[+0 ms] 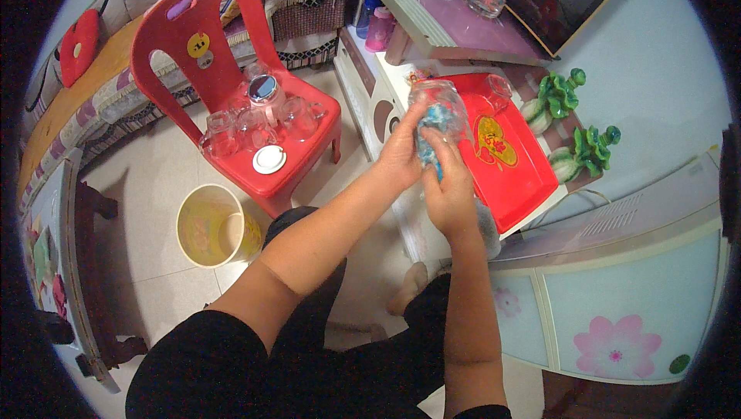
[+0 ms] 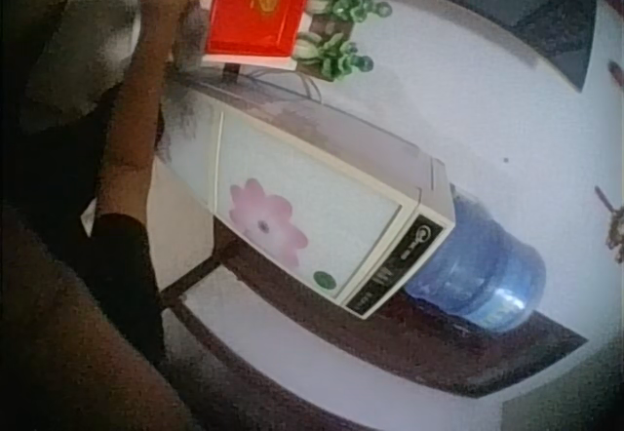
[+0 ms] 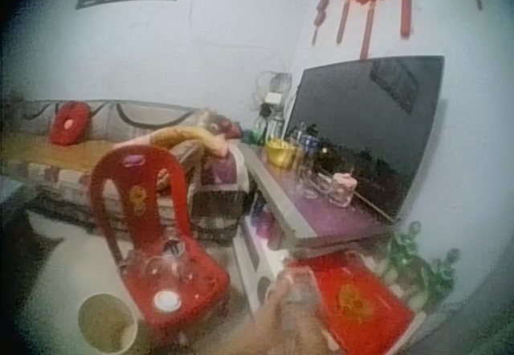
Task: The person cleans glass cups and a small lid by hand with a cloth, handling them one at a time and placing them on a red tray and a chair.
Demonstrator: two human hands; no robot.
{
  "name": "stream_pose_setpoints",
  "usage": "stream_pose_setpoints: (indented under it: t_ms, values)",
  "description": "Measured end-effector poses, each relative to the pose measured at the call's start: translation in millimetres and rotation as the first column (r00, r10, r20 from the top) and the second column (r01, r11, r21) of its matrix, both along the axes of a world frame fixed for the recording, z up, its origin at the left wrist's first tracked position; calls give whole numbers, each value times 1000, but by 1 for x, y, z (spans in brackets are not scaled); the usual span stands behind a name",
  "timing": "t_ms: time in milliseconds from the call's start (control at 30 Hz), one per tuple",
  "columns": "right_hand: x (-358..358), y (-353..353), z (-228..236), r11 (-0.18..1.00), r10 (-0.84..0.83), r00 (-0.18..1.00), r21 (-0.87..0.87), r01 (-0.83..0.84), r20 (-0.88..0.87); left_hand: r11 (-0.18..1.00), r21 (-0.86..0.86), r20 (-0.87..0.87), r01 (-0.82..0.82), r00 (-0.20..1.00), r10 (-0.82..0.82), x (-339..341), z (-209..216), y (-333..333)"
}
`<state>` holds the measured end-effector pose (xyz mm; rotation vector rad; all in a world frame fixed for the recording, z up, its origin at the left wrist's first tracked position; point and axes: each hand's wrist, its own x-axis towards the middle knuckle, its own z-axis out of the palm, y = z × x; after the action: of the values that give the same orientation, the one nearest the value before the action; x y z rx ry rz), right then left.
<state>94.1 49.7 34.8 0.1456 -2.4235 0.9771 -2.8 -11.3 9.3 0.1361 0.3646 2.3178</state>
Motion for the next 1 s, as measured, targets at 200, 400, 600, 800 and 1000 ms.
stream_pose_setpoints:
  t_ms: [200,400,600,800,1000]
  values:
    - [2,-5,1,993,71,998,-95,-71,-2,997,-21,16,-79,997,79,-8,-3,-5]
    - [-4,-3,1,656,31,998,-752,-62,-55,995,-17,-26,95,995,-95,25,0,7]
    - [0,3,8,117,199,959,-967,-228,-202,999,39,-144,29,989,-24,23,7,6]
    - [3,-8,16,-20,267,930,-966,-259,-254,984,169,-130,61,991,-39,5,7,0]
    - [-2,13,1,-270,265,834,-868,-418,-484,993,85,-271,82,961,-56,28,9,6]
